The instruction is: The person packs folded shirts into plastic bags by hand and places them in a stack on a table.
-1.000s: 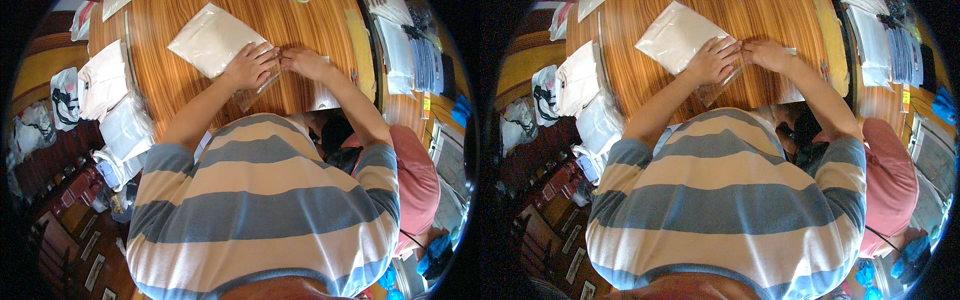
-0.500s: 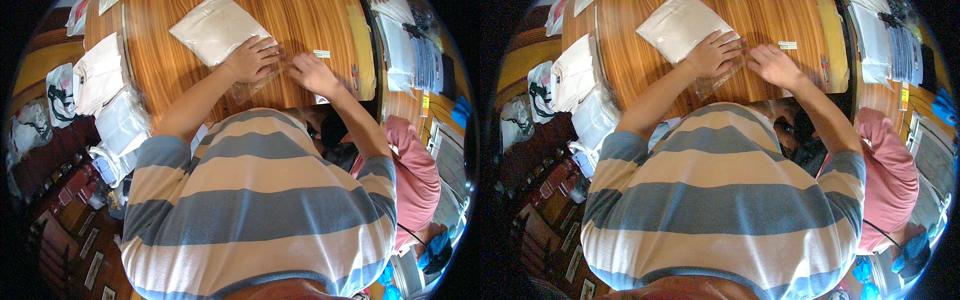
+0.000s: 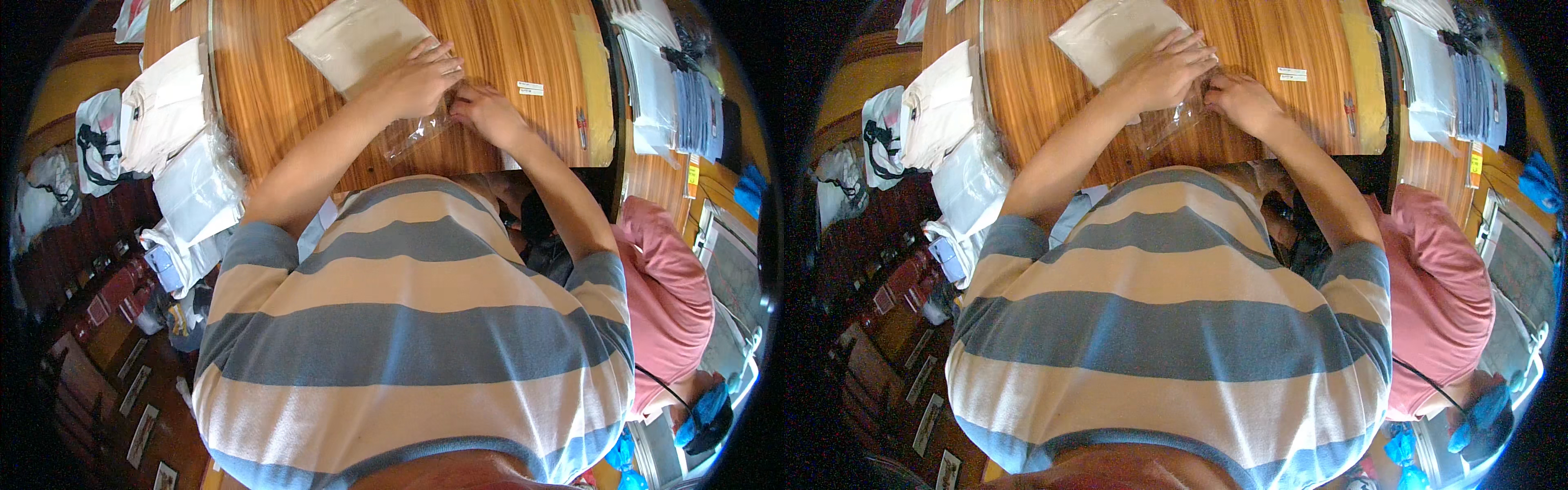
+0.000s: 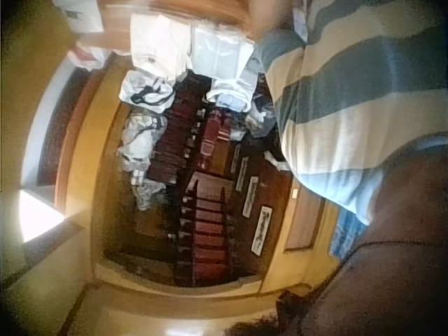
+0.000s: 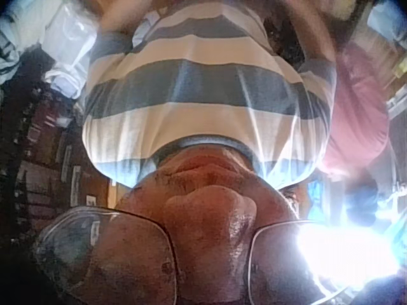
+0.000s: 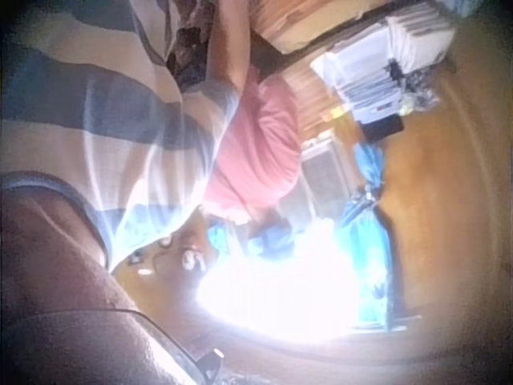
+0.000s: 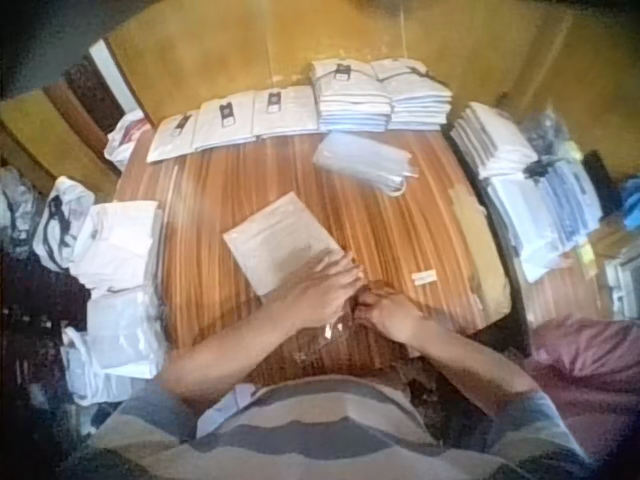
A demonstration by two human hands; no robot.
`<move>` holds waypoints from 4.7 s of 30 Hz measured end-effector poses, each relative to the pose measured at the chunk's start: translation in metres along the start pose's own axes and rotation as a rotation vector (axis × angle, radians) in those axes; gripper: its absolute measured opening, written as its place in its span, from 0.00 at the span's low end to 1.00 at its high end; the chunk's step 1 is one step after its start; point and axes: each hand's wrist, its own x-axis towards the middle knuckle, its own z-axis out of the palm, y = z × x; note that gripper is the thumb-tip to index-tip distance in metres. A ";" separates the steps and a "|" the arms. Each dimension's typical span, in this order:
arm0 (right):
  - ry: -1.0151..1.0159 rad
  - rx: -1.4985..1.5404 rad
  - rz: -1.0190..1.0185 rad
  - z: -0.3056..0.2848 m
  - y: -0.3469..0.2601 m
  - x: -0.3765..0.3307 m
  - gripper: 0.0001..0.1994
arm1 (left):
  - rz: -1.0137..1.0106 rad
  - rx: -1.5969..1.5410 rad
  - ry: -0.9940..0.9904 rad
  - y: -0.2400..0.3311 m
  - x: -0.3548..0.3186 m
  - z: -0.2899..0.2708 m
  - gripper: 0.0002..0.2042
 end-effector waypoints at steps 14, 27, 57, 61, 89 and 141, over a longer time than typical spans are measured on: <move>0.285 -0.230 -0.389 -0.014 -0.022 -0.033 0.14 | 0.123 0.115 0.120 -0.006 -0.034 0.035 0.25; 0.114 -0.309 -0.209 0.037 -0.053 -0.031 0.16 | 0.162 0.151 0.108 -0.008 -0.034 0.036 0.28; 0.241 -0.076 -0.153 0.024 -0.107 0.008 0.13 | 0.178 0.293 0.129 -0.017 -0.030 0.063 0.29; 0.144 -0.173 -0.180 0.045 -0.098 0.009 0.13 | 0.196 0.240 0.186 -0.017 -0.032 0.063 0.31; 0.260 -0.176 -0.414 0.053 -0.107 -0.026 0.18 | 0.172 0.302 0.132 -0.010 -0.034 0.051 0.33; 0.609 0.252 0.394 0.130 -0.212 -0.009 0.08 | 0.273 -0.129 0.057 0.001 -0.117 0.035 0.30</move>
